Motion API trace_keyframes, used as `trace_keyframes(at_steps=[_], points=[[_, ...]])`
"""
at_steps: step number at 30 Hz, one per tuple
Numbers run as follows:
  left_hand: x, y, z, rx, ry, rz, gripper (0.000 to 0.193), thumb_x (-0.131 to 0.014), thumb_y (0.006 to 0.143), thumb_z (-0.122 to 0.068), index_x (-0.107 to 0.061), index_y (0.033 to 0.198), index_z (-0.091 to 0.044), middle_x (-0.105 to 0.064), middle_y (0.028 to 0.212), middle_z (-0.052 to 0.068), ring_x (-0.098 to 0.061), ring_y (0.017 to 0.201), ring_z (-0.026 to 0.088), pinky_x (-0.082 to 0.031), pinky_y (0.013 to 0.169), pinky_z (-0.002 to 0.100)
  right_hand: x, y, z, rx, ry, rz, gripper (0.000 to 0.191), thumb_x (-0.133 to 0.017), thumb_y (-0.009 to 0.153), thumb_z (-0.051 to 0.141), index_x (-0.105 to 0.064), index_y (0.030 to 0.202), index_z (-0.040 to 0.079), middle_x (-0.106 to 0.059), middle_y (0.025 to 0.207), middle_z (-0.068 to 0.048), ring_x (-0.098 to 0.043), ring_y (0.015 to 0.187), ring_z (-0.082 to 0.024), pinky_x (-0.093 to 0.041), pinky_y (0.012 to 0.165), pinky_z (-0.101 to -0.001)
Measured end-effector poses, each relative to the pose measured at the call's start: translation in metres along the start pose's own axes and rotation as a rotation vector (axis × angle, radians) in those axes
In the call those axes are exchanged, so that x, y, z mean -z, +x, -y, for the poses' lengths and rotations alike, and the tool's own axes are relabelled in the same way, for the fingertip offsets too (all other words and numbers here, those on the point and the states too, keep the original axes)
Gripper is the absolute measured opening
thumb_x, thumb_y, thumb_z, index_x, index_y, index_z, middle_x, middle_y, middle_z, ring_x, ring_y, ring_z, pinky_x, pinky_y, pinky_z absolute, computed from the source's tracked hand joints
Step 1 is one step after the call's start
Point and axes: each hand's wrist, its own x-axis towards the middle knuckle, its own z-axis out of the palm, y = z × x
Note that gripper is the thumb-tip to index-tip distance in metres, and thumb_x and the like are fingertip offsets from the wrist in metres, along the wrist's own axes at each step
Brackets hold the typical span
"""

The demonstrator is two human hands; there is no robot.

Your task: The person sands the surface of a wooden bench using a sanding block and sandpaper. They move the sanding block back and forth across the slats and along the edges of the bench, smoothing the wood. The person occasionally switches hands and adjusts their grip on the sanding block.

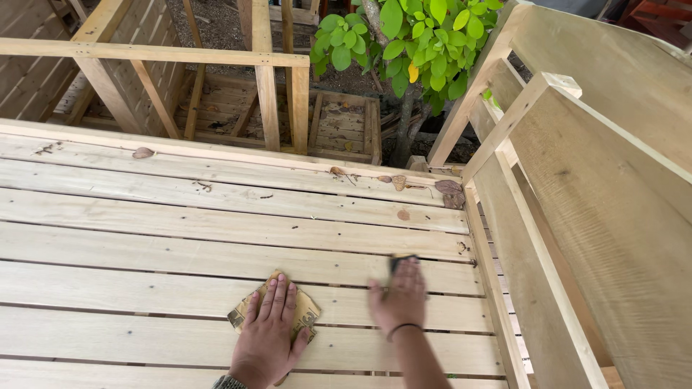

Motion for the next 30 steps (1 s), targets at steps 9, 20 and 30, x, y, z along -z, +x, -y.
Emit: trace_keyframes(at_steps=[9,20,30], points=[[-0.003,0.002,0.003,-0.007,0.013,0.016,0.083,-0.028,0.095,-0.057,-0.016,0.153,0.001,-0.013,0.16,0.021,-0.01,0.149,0.029,-0.007,0.117,0.047,-0.007,-0.006,0.042,0.392,0.052,0.0,0.076,-0.004,0.103,0.048,-0.004,0.159,-0.002,0.002,0.169,-0.019,0.002,0.157,-0.029,-0.003,0.126,-0.0407],[-0.032,-0.008,0.014,-0.006,0.013,-0.112,0.089,-0.029,0.093,-0.062,-0.014,0.154,0.001,-0.012,0.162,0.02,-0.008,0.151,0.029,-0.004,0.119,0.049,-0.011,0.007,0.033,0.069,0.027,-0.101,0.082,-0.012,0.103,0.056,-0.006,0.158,-0.005,-0.001,0.168,-0.021,0.0,0.157,-0.03,-0.002,0.125,-0.0407],[-0.015,-0.001,0.006,-0.016,0.039,-0.121,0.082,-0.021,0.096,-0.058,-0.01,0.154,0.0,-0.009,0.161,0.018,-0.007,0.149,0.027,-0.005,0.122,0.049,-0.032,-0.014,-0.049,0.184,-0.074,-0.066,0.077,0.0,0.103,0.051,-0.003,0.158,-0.003,0.0,0.168,-0.019,0.003,0.156,-0.026,-0.003,0.125,-0.0374]])
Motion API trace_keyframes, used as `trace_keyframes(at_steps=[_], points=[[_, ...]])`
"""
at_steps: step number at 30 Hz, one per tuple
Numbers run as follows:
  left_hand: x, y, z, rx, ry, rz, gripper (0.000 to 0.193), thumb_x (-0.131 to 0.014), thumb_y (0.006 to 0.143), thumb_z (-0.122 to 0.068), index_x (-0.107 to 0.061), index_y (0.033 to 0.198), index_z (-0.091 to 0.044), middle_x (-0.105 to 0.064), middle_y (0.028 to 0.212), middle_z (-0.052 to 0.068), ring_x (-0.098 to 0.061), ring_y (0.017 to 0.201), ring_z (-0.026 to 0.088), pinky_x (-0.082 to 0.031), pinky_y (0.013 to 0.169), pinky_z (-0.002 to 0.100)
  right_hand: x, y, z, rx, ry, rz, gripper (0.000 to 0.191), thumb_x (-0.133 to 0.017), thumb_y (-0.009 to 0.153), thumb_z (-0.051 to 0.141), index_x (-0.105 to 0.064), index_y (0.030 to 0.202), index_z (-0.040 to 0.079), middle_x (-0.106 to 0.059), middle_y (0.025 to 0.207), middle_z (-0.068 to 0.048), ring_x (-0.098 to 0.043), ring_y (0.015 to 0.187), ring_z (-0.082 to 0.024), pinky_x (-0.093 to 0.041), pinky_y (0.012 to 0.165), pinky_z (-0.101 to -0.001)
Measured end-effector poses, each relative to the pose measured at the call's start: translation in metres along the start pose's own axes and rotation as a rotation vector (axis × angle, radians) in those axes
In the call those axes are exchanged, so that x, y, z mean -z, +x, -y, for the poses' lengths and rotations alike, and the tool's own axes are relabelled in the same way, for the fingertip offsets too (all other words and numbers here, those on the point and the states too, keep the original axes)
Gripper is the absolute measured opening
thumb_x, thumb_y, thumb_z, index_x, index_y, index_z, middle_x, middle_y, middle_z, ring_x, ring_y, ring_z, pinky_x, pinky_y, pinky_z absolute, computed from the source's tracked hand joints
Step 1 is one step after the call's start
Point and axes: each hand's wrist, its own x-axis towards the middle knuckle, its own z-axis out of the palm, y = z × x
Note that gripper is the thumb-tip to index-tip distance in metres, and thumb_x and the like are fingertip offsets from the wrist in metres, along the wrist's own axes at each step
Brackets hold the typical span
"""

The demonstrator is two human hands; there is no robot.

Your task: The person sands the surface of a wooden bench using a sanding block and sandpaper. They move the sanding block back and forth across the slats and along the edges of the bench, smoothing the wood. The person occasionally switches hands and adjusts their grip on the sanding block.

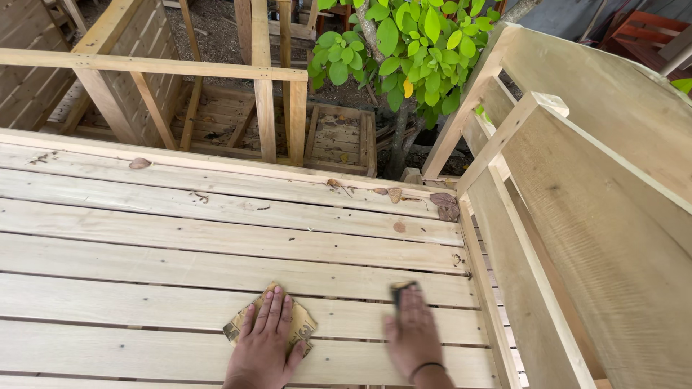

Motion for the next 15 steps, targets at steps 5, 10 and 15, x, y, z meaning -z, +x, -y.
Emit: trace_keyframes(at_steps=[5,10,15], points=[[0.007,0.002,-0.002,0.028,-0.015,0.05,0.08,-0.022,0.096,-0.056,-0.011,0.153,0.0,-0.009,0.161,0.019,-0.008,0.149,0.028,-0.006,0.118,0.047,-0.009,-0.002,-0.064,-0.361,0.097,0.019,0.085,0.002,0.099,0.061,0.003,0.158,0.0,0.008,0.168,-0.019,0.004,0.155,-0.029,-0.004,0.125,-0.0393],[0.011,0.002,-0.003,0.015,-0.027,0.045,0.081,-0.022,0.097,-0.057,-0.014,0.153,0.0,-0.012,0.161,0.019,-0.01,0.149,0.028,-0.006,0.118,0.046,-0.022,-0.024,0.097,0.055,0.058,0.191,0.085,-0.015,0.104,0.056,-0.001,0.157,-0.01,0.005,0.168,-0.027,0.006,0.157,-0.035,0.001,0.126,-0.0433],[0.011,0.001,-0.003,0.021,-0.039,0.099,0.079,-0.022,0.098,-0.056,-0.015,0.153,-0.001,-0.013,0.161,0.019,-0.012,0.149,0.028,-0.007,0.119,0.046,-0.042,-0.035,0.091,0.37,-0.264,-1.002,0.075,-0.012,0.105,0.052,-0.013,0.151,-0.007,-0.008,0.161,-0.025,-0.006,0.15,-0.034,-0.008,0.122,-0.0437]])
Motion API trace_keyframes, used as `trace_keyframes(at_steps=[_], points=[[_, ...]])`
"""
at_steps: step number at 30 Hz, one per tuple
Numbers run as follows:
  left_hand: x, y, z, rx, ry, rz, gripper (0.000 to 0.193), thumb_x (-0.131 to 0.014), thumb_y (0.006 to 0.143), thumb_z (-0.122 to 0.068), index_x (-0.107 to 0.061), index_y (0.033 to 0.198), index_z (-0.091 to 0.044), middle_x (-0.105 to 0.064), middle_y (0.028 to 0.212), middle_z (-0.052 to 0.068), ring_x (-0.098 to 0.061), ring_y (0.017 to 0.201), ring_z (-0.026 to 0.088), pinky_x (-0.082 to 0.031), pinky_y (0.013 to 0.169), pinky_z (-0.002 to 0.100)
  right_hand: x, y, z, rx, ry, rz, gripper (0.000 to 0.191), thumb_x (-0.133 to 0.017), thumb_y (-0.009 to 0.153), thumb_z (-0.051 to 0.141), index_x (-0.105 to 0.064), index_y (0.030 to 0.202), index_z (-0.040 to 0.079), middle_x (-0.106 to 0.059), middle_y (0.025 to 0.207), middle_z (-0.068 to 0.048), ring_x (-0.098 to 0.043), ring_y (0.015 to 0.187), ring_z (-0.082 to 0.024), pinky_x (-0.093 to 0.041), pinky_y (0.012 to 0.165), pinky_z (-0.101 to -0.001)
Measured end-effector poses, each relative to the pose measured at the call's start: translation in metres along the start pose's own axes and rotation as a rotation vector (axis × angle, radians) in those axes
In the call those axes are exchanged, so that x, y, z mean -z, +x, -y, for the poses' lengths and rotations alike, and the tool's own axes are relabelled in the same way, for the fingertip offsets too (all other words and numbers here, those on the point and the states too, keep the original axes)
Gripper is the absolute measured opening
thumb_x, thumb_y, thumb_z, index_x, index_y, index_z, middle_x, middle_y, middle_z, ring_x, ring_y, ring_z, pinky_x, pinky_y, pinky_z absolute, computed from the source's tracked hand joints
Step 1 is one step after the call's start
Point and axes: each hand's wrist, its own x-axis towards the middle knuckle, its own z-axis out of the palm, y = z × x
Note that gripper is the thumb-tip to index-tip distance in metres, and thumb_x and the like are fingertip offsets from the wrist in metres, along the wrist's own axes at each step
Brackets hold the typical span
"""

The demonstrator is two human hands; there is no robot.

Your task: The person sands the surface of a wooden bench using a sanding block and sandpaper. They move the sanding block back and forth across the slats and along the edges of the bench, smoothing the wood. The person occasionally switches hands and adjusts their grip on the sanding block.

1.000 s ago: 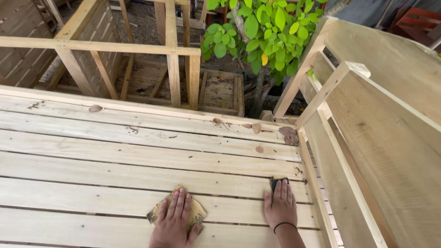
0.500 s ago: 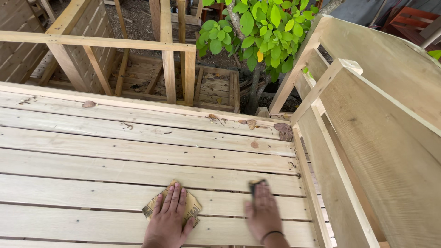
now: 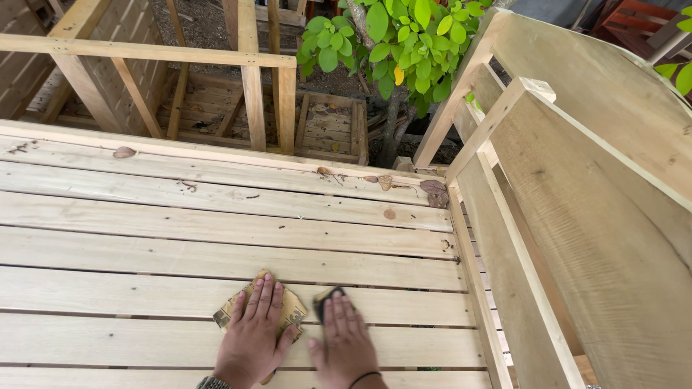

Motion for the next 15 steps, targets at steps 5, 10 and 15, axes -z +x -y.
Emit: trace_keyframes(at_steps=[5,10,15], points=[[0.0,-0.001,-0.001,0.006,0.009,-0.021,0.08,-0.022,0.098,-0.057,-0.014,0.154,-0.001,-0.013,0.161,0.019,-0.011,0.148,0.027,-0.008,0.117,0.045,-0.019,-0.068,-0.149,-0.572,0.268,0.961,0.082,-0.01,0.101,0.056,0.001,0.158,-0.002,0.005,0.168,-0.019,0.003,0.155,-0.027,-0.004,0.124,-0.0389],[0.0,0.001,-0.004,0.007,0.012,-0.039,0.079,-0.021,0.099,-0.056,-0.013,0.153,0.0,-0.012,0.16,0.019,-0.011,0.149,0.027,-0.008,0.118,0.045,0.003,-0.036,-0.124,-0.732,0.196,1.032,0.085,-0.009,0.102,0.06,0.003,0.157,-0.004,0.008,0.167,-0.023,0.006,0.155,-0.031,-0.001,0.124,-0.04],[0.001,0.003,-0.004,-0.009,0.031,-0.043,0.08,-0.019,0.098,-0.057,-0.012,0.154,-0.001,-0.012,0.16,0.019,-0.01,0.148,0.027,-0.007,0.117,0.045,0.031,0.007,0.022,-0.116,0.155,-0.004,0.083,-0.009,0.106,0.059,-0.004,0.153,-0.009,-0.003,0.161,-0.027,-0.001,0.152,-0.034,-0.005,0.12,-0.0425]])
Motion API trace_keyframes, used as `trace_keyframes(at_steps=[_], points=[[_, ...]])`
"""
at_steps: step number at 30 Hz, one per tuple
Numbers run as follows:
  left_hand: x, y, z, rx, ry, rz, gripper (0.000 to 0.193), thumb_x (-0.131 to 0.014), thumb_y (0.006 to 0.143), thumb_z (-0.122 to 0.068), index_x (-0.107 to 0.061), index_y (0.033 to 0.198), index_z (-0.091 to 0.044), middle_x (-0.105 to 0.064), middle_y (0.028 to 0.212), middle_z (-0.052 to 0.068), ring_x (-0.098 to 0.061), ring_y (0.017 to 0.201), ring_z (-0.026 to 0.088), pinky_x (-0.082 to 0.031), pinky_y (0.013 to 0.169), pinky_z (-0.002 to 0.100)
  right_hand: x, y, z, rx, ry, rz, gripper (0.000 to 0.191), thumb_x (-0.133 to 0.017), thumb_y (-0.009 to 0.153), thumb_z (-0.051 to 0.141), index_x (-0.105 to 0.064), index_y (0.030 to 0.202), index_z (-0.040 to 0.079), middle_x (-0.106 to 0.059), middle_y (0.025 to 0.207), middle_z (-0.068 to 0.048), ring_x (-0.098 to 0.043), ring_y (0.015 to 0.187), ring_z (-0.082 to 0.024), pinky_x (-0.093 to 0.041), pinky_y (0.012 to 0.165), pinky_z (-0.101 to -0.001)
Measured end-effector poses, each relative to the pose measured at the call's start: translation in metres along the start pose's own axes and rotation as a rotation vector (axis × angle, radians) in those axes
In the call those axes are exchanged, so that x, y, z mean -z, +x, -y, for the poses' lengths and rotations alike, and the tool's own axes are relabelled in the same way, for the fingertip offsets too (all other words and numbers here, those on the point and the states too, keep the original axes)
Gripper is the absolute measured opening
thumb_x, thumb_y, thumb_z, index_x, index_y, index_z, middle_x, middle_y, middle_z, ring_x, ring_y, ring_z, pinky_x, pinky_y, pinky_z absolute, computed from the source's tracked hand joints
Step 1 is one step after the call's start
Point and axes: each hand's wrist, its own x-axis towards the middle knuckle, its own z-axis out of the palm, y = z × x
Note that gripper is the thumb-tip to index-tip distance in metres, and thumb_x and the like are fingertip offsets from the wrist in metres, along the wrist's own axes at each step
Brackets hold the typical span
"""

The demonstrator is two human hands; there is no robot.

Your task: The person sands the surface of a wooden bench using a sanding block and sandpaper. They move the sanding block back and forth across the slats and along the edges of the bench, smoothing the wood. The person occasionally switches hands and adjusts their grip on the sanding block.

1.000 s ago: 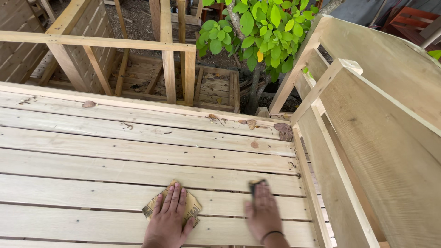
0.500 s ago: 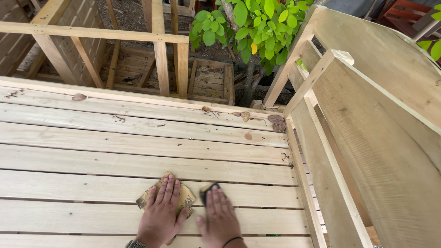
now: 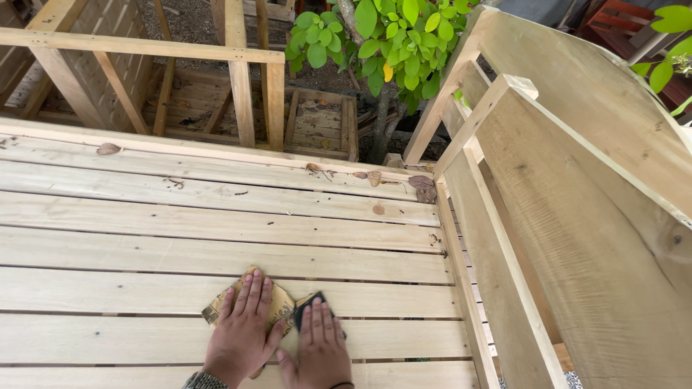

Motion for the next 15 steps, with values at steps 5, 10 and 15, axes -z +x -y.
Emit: trace_keyframes(at_steps=[5,10,15], points=[[-0.002,-0.002,0.0,0.002,0.014,0.049,0.079,-0.019,0.098,-0.057,-0.012,0.154,-0.002,-0.011,0.16,0.017,-0.01,0.148,0.025,-0.007,0.117,0.045,0.005,-0.023,-0.09,-0.259,0.184,1.107,0.083,-0.014,0.104,0.053,0.001,0.156,-0.01,0.004,0.168,-0.024,0.006,0.157,-0.032,0.0,0.126,-0.0403],[-0.003,-0.003,0.0,0.011,0.005,0.01,0.079,-0.018,0.098,-0.057,-0.012,0.154,-0.001,-0.011,0.16,0.017,-0.01,0.148,0.026,-0.007,0.118,0.045,0.03,-0.011,-0.18,-0.739,0.048,1.03,0.087,-0.01,0.098,0.062,0.002,0.159,0.001,0.006,0.169,-0.017,0.003,0.156,-0.029,-0.005,0.126,-0.0373],[-0.004,-0.003,0.0,0.001,0.004,-0.001,0.079,-0.017,0.098,-0.057,-0.011,0.154,-0.002,-0.011,0.161,0.018,-0.009,0.149,0.026,-0.007,0.118,0.045,0.03,0.038,-0.039,-0.413,0.182,1.207,0.091,-0.011,0.103,0.06,0.003,0.157,-0.012,0.008,0.167,-0.029,0.009,0.156,-0.038,0.002,0.126,-0.043]])
